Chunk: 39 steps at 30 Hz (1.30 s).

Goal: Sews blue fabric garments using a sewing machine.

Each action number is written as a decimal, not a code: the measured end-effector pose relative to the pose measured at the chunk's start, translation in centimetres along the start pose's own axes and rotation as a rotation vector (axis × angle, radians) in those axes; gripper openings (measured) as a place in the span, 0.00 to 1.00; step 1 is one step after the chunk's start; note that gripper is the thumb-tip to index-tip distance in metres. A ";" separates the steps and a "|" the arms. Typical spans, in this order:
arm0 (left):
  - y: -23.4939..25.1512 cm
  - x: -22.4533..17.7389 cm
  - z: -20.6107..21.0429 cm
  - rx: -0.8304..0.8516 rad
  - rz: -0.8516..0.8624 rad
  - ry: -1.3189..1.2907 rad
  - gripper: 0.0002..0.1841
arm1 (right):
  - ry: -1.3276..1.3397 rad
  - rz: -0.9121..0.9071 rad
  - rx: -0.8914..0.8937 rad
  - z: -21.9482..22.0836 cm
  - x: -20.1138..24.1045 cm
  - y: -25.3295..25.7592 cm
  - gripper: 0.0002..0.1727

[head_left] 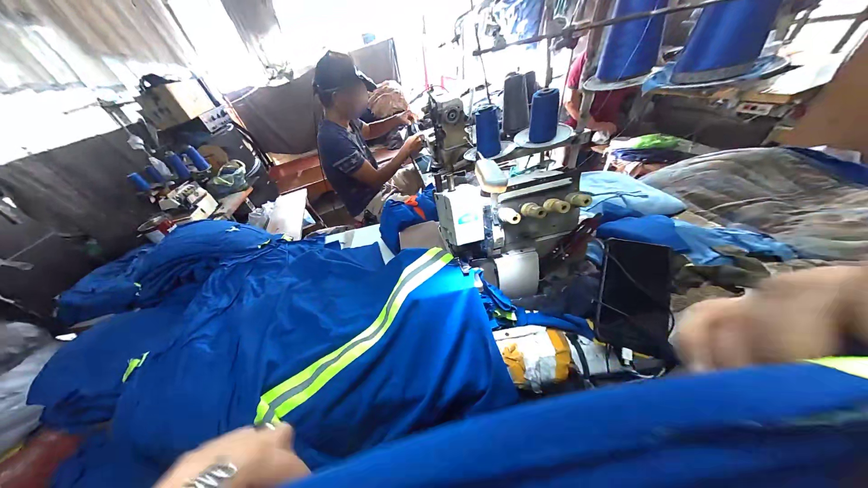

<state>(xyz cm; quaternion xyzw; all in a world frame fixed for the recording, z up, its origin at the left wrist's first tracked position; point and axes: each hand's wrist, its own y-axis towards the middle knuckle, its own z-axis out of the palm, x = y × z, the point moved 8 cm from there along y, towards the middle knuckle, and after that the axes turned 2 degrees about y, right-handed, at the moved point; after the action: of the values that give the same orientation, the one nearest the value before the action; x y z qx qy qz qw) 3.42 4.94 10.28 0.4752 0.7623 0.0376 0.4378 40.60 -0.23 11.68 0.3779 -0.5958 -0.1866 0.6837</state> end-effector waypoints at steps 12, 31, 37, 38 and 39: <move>12.6 12.6 7.6 -0.065 -0.074 0.668 0.30 | -0.110 0.583 -0.581 0.3 -22.5 -2.4 0.06; 19.0 16.1 13.8 -0.138 -0.025 0.262 0.06 | -0.519 0.567 -0.676 1.0 -24.4 -8.0 0.13; 19.1 17.7 14.0 -0.060 -0.156 0.345 0.05 | -0.507 0.704 -0.683 1.2 -25.4 -9.2 0.14; 19.0 17.7 13.9 -0.058 -0.158 0.370 0.06 | -0.518 0.721 -0.689 1.1 -25.5 -9.3 0.14; 19.0 17.7 13.8 -0.054 -0.152 0.393 0.06 | -0.533 0.736 -0.692 1.0 -25.5 -9.3 0.15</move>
<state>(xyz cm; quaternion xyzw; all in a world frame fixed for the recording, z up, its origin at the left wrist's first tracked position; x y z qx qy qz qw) 23.36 23.73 -0.40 0.3882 0.8653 0.1169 0.2947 35.86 11.52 -12.35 -0.1606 -0.7441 -0.2090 0.6138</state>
